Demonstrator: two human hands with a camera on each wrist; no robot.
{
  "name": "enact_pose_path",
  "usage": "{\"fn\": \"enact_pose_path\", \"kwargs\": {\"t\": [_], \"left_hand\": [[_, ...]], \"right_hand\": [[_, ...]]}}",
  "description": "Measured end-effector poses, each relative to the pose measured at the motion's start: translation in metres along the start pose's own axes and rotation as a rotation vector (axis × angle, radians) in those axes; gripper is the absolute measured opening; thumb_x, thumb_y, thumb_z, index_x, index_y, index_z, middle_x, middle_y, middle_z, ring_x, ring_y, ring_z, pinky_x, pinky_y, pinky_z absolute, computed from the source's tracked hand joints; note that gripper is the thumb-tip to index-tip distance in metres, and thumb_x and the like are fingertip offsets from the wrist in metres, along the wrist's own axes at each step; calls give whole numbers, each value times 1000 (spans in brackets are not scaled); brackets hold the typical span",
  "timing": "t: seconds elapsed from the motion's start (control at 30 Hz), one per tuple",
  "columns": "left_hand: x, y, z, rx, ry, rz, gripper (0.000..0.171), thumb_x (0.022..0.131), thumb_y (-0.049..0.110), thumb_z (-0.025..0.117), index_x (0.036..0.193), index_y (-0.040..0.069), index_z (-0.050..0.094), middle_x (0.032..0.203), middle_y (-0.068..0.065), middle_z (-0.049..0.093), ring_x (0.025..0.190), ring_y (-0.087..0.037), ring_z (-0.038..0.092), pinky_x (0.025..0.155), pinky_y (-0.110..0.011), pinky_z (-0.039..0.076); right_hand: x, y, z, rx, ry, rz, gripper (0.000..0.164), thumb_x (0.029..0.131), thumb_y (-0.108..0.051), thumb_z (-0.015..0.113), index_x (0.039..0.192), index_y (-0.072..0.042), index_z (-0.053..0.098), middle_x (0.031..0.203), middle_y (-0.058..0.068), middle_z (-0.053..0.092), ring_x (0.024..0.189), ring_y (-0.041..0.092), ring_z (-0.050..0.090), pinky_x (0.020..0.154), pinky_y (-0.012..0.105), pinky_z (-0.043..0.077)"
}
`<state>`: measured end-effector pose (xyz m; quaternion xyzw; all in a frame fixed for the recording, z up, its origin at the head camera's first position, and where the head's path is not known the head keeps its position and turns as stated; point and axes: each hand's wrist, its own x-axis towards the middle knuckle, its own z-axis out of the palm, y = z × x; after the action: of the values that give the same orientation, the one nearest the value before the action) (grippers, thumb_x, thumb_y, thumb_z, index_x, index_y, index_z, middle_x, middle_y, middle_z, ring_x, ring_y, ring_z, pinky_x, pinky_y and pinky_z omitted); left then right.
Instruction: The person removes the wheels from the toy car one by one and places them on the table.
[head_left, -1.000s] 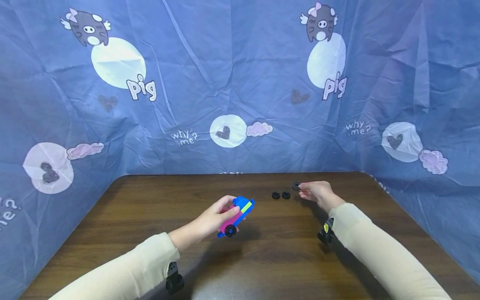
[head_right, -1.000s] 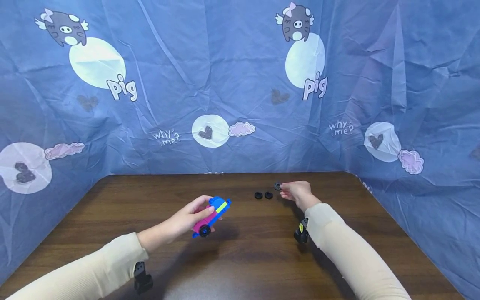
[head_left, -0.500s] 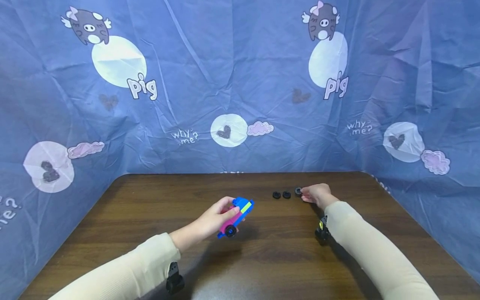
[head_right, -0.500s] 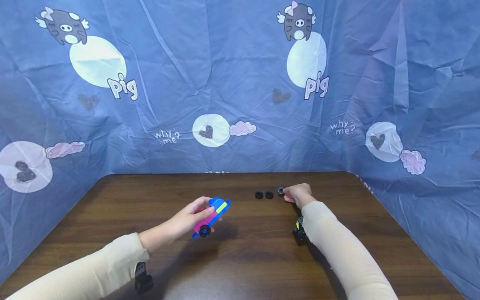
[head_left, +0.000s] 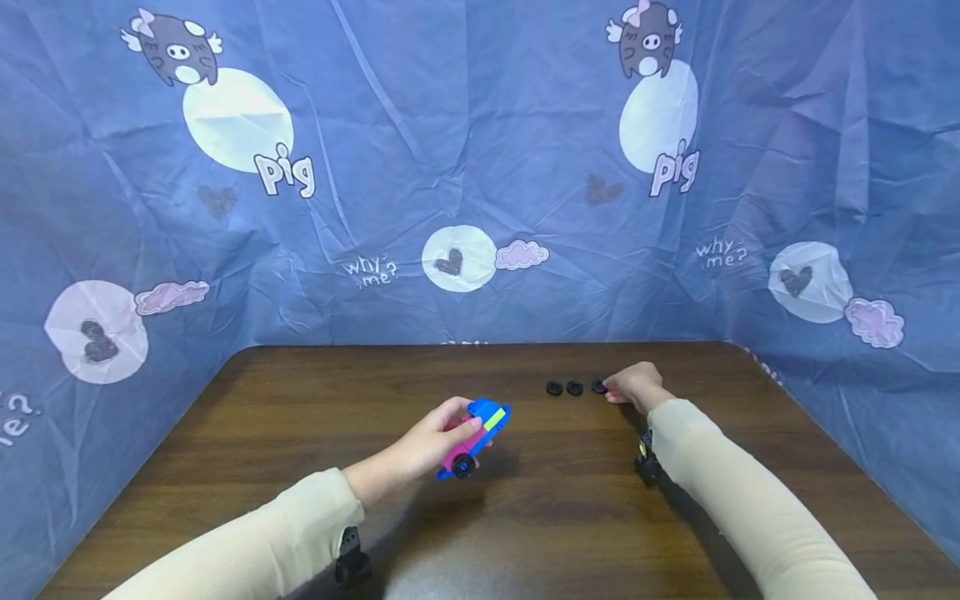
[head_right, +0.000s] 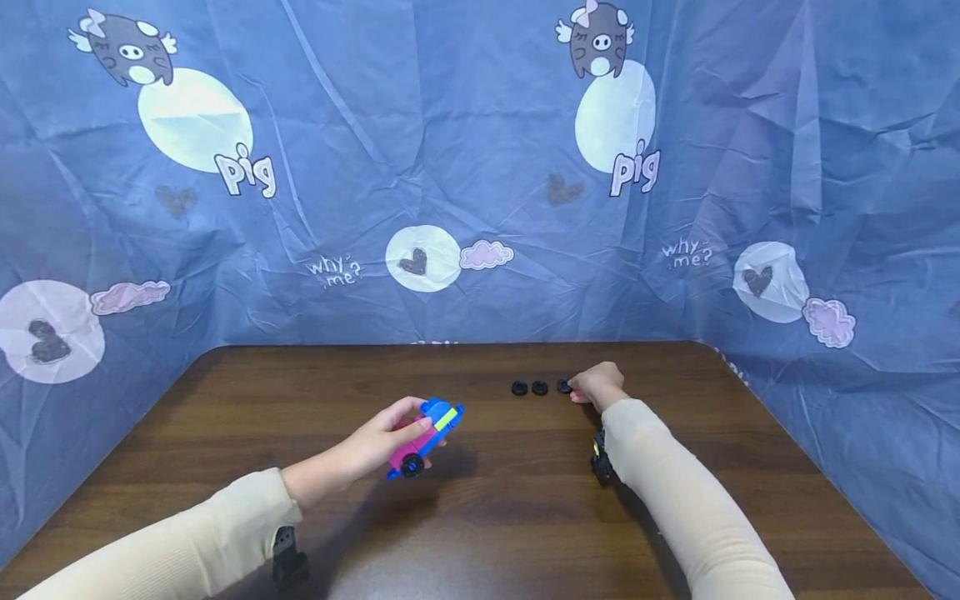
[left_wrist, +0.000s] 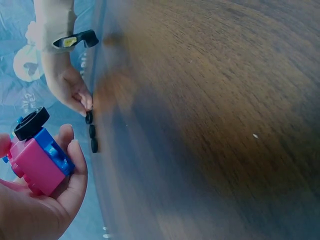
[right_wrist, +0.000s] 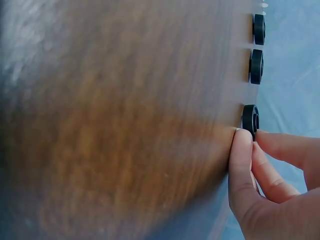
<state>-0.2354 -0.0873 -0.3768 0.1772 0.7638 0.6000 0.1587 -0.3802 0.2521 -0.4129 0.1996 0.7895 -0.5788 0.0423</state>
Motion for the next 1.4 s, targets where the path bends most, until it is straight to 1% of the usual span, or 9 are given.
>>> {"fn": "enact_pose_path", "kwargs": {"t": [0.17,0.27,0.47,0.8,1.03,1.13,1.27,1.33,1.4], "left_hand": [[0,0,1,19,8,-15,41,101,25,51,131,-1,41,110,-25,62,81,-25,69,70,-37,59],[-1,0,2,11,5,-14,41,101,25,50,131,-2,41,112,-28,62,79,-22,69,69,-36,58],[-3,0,3,-4,-9,16,40,103,22,47,131,-5,39,115,-35,60,79,-25,70,68,-36,58],[1,-1,4,-29,-13,21,38,103,21,46,129,-6,39,116,-36,59,78,-20,68,67,-31,58],[2,-1,3,3,-21,7,40,104,27,43,129,-3,37,113,-28,64,73,-14,63,56,-26,50],[2,-2,3,-28,-20,-30,41,103,29,44,131,-1,36,117,-28,63,81,-16,65,59,-26,50],[3,-2,4,-120,-24,-67,43,102,26,48,133,0,34,125,-31,58,96,-24,66,68,-31,54],[3,-2,5,-153,-28,-72,45,101,24,50,134,-1,34,125,-31,55,97,-24,65,72,-33,56],[4,-3,5,-156,-30,-75,47,100,23,52,134,-4,34,121,-26,55,92,-19,64,74,-32,56]], "right_hand": [[-1,1,-2,-15,-7,8,38,81,11,64,115,21,52,48,3,60,41,7,59,50,22,55],[0,1,-3,-25,-13,15,40,81,10,64,117,21,52,49,4,61,41,7,59,51,22,55],[-1,0,-4,-29,-30,18,36,81,10,65,115,21,56,52,6,64,43,9,61,54,24,56],[-16,-6,-7,-51,-58,-8,29,83,9,64,109,20,58,56,5,64,45,8,61,55,24,57],[-23,-4,-6,-10,-123,-17,33,86,7,59,116,21,52,63,6,64,49,8,62,59,24,57],[-26,-3,-4,9,-161,-22,28,87,6,56,112,19,52,64,6,64,51,8,62,61,24,58],[-32,-3,-5,29,-179,-15,20,87,6,54,105,15,56,62,4,62,51,8,62,61,24,58],[-36,-4,-5,44,-177,-22,20,88,5,51,104,16,58,61,3,61,52,8,61,61,24,57],[-40,-6,-6,64,-176,-34,23,90,3,48,105,17,59,60,2,62,52,8,61,60,24,57]]}}
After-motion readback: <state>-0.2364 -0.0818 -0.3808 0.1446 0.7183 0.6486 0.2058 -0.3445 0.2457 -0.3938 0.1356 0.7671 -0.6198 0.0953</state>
